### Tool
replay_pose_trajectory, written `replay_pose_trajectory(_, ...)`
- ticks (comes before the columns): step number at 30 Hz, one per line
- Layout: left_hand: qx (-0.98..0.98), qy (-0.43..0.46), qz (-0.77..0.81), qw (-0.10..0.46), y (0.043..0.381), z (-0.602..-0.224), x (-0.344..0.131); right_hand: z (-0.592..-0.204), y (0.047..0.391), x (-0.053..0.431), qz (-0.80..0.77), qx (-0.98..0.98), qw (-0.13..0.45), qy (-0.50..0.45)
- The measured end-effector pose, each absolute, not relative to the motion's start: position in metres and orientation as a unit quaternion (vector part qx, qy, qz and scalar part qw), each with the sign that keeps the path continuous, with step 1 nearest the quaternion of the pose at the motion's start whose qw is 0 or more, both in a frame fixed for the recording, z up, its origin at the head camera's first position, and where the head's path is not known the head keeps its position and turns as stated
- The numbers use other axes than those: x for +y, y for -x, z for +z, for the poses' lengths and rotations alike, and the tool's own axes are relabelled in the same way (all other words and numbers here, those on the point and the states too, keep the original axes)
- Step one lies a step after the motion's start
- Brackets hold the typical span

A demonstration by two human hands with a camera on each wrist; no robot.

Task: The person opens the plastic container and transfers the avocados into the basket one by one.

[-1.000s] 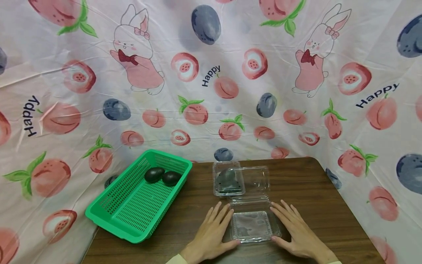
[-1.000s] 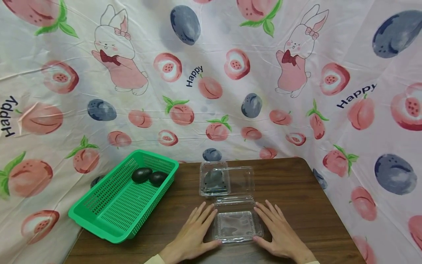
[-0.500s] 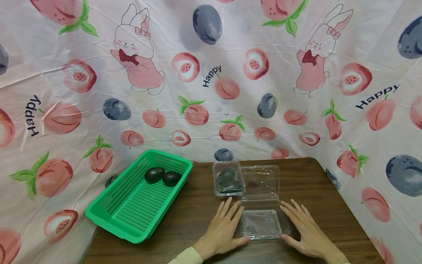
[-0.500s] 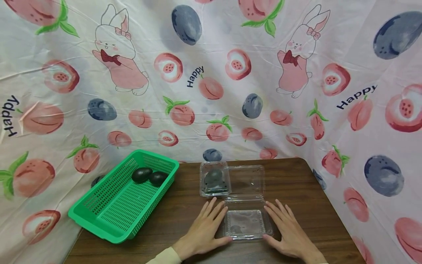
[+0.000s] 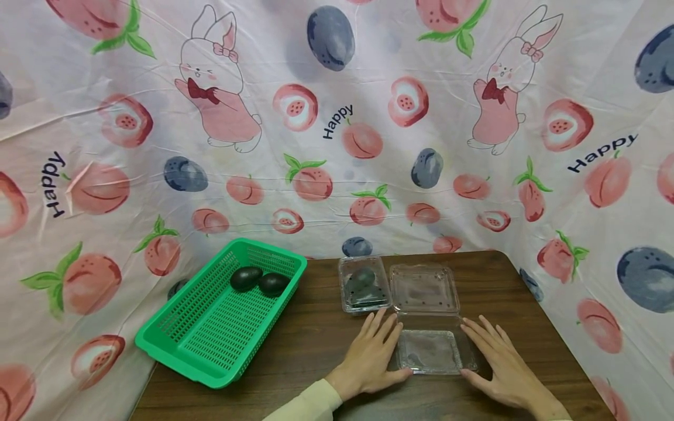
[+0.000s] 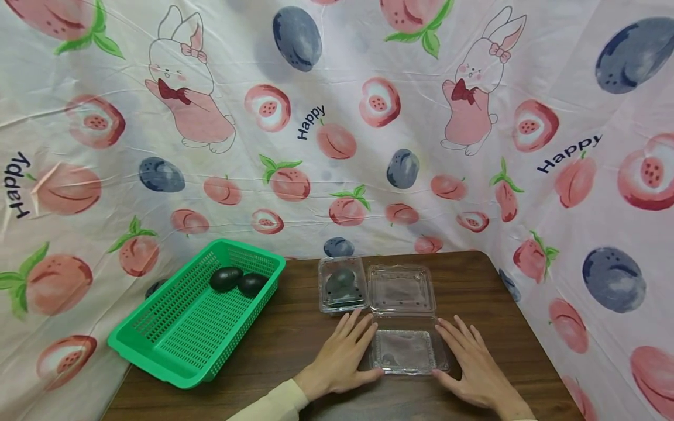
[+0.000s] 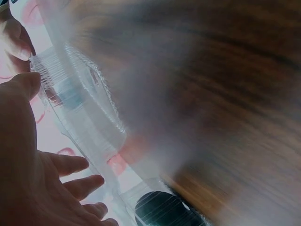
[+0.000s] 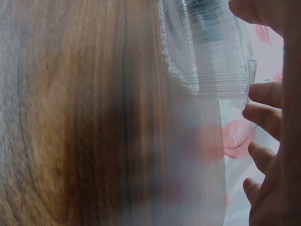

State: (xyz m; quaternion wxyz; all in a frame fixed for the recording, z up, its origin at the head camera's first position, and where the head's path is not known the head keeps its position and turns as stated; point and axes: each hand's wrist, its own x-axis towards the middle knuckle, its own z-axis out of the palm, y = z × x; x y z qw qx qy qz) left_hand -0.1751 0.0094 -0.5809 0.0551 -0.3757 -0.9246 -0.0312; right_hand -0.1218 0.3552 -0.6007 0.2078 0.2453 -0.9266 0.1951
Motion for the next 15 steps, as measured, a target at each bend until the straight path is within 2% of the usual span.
replay_pose_trajectory(15,-0.926,0.378,-0.018,0.022,0.198,-0.579,0.038,-0.6,0.123,0.37,0.186,-0.935,0.211,-0.218)
